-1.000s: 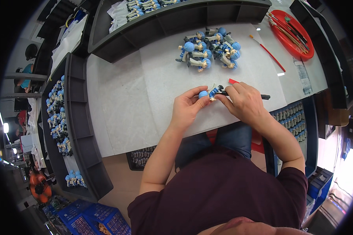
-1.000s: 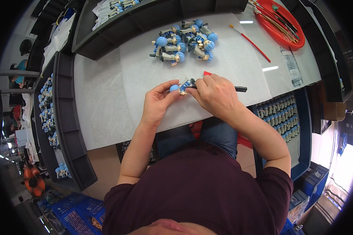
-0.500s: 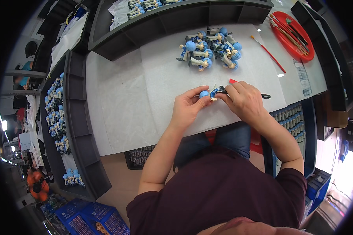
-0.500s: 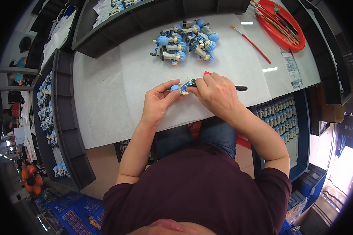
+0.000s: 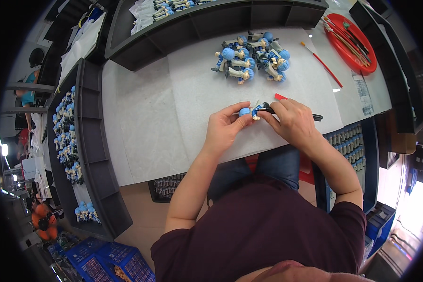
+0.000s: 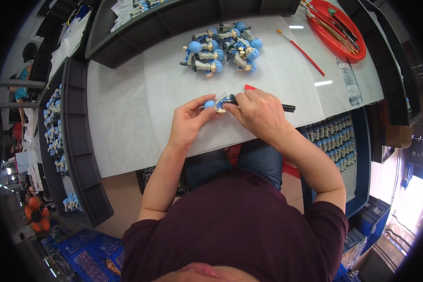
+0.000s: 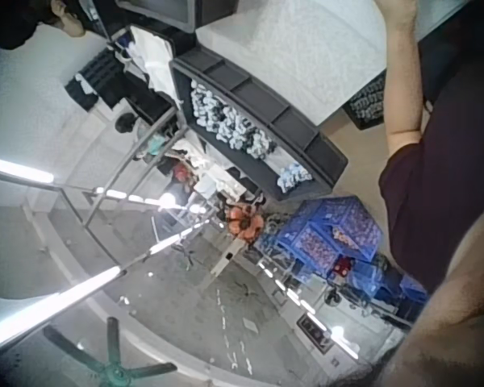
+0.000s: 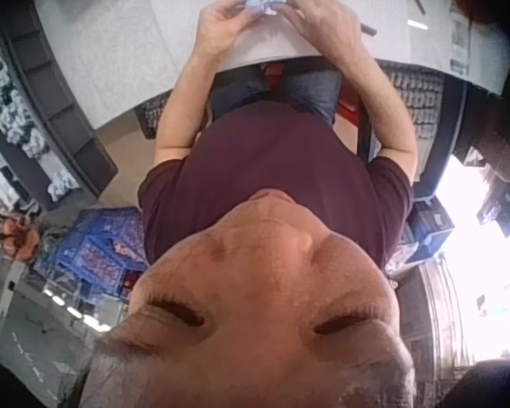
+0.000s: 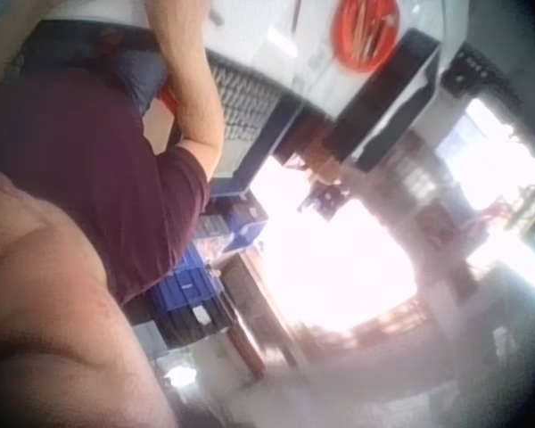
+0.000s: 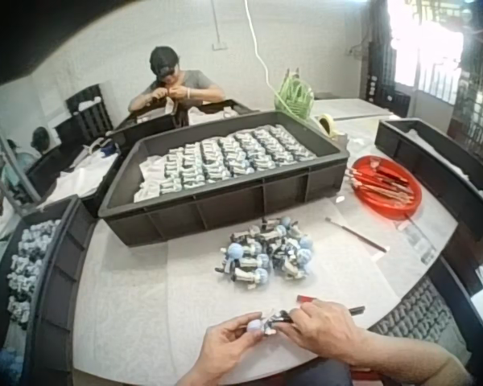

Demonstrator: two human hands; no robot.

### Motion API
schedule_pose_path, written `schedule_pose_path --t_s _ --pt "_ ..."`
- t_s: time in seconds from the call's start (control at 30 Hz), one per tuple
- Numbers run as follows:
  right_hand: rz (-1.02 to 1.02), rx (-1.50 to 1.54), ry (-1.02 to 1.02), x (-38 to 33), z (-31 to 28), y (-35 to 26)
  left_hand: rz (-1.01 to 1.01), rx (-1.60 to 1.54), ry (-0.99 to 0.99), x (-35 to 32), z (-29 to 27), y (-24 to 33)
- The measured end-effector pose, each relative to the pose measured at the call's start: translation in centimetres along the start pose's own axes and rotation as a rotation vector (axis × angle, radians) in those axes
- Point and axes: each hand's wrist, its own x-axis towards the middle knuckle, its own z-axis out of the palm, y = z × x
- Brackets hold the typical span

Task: The person assembles small blue and white miniature figures at a workbench. They pick up a figure, use a red tool to apply a substance to a joint, and then place the figure into a blue tray. The person repeats this process for multiple figures, handling them one at a time.

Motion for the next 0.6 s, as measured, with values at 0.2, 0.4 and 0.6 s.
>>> schedule_pose_path --t_s 0.2,0.4,0.6 --pt "0.036 0.021 -0.031 -0.08 0.02 0.00 0.007 -0.010 -0.008 -0.01 -0.01 -0.03" --pt "0.050 0.027 -0.031 -0.12 0.00 -0.03 0.006 0.005 -0.001 0.04 -0.04 -0.09" --pt "0.075 0.026 -0.055 -0.18 0.02 -0.12 0.003 -0.010 -0.003 -0.05 0.10 0.09"
